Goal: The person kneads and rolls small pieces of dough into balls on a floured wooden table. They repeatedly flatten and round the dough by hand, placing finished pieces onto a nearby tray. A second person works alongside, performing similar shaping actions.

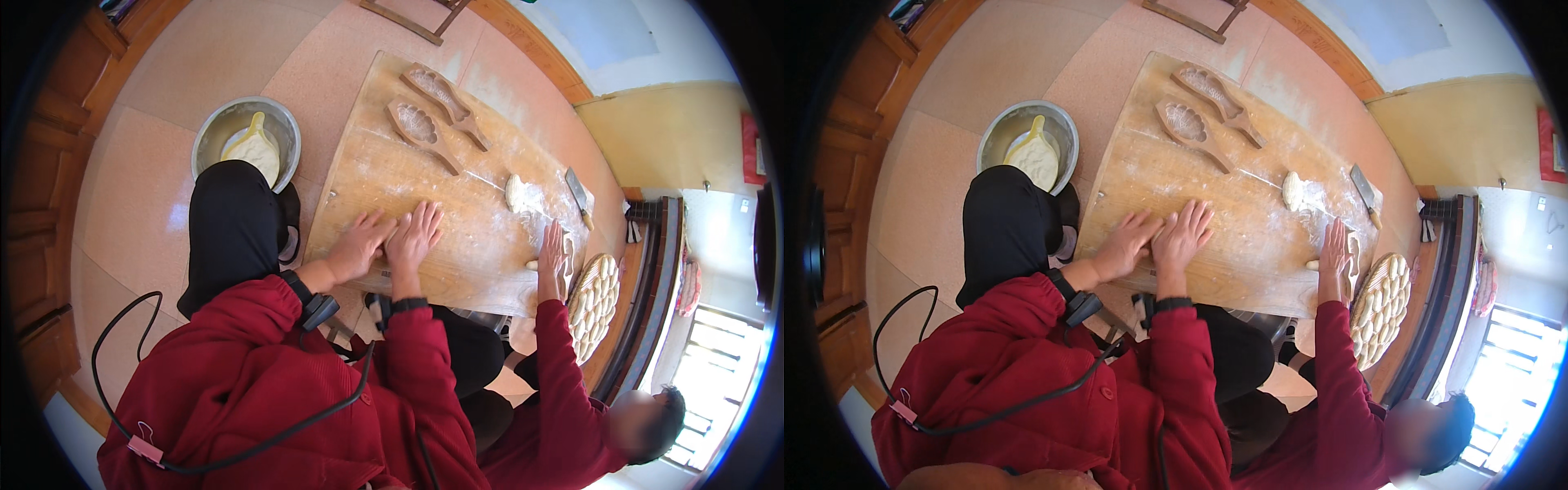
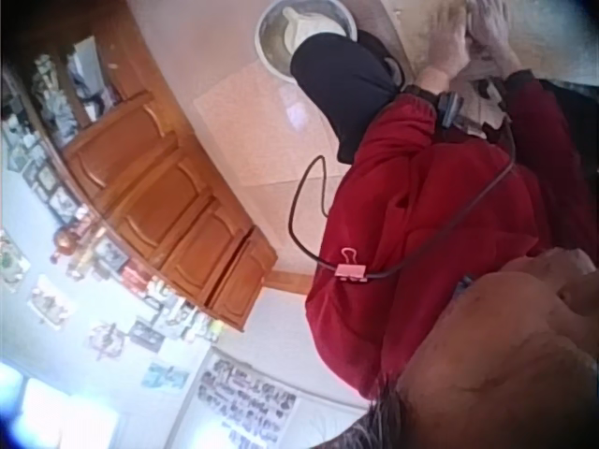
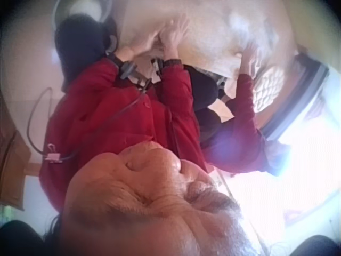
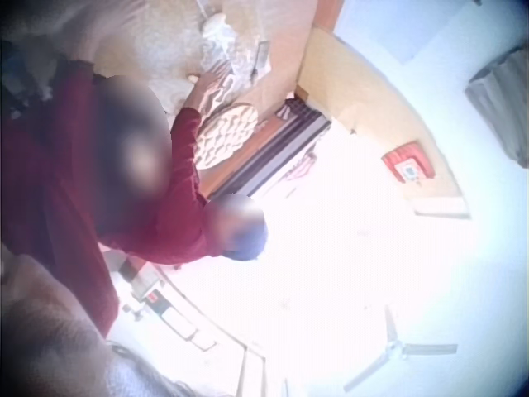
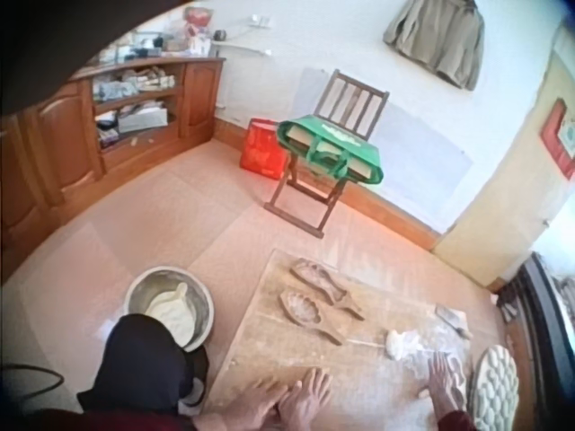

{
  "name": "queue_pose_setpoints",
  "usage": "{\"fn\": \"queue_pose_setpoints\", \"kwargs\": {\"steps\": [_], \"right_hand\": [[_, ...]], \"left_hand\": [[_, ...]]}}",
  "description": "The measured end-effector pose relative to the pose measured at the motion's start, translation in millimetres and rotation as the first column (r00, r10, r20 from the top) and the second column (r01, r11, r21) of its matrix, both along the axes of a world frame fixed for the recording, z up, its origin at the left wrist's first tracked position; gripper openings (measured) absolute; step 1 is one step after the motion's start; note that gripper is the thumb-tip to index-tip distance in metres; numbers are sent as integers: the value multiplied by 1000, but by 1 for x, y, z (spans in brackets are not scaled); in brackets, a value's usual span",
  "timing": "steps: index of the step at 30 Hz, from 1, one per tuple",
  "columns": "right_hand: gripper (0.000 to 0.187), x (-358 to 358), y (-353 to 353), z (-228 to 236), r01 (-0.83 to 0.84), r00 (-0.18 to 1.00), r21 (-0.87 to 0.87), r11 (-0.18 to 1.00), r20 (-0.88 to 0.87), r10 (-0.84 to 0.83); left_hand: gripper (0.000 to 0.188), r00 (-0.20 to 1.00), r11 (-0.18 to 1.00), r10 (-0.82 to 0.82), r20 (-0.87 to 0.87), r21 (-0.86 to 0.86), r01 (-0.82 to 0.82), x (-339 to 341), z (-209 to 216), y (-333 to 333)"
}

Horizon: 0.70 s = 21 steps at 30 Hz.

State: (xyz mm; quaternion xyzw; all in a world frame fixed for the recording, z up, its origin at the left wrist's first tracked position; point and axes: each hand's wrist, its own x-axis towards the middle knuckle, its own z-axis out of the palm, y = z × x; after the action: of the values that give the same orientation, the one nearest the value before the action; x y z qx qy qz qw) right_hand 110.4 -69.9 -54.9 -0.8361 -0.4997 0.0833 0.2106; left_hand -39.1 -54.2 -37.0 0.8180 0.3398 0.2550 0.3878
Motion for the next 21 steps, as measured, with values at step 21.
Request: {"fn": "queue_pose_setpoints", "kwargs": {"steps": [21], "right_hand": [[64,4,36,20,-65,996,74,995,-62,69]], "left_hand": [[46,902,891,431,17,151,-428,-14,-2,25]]}}
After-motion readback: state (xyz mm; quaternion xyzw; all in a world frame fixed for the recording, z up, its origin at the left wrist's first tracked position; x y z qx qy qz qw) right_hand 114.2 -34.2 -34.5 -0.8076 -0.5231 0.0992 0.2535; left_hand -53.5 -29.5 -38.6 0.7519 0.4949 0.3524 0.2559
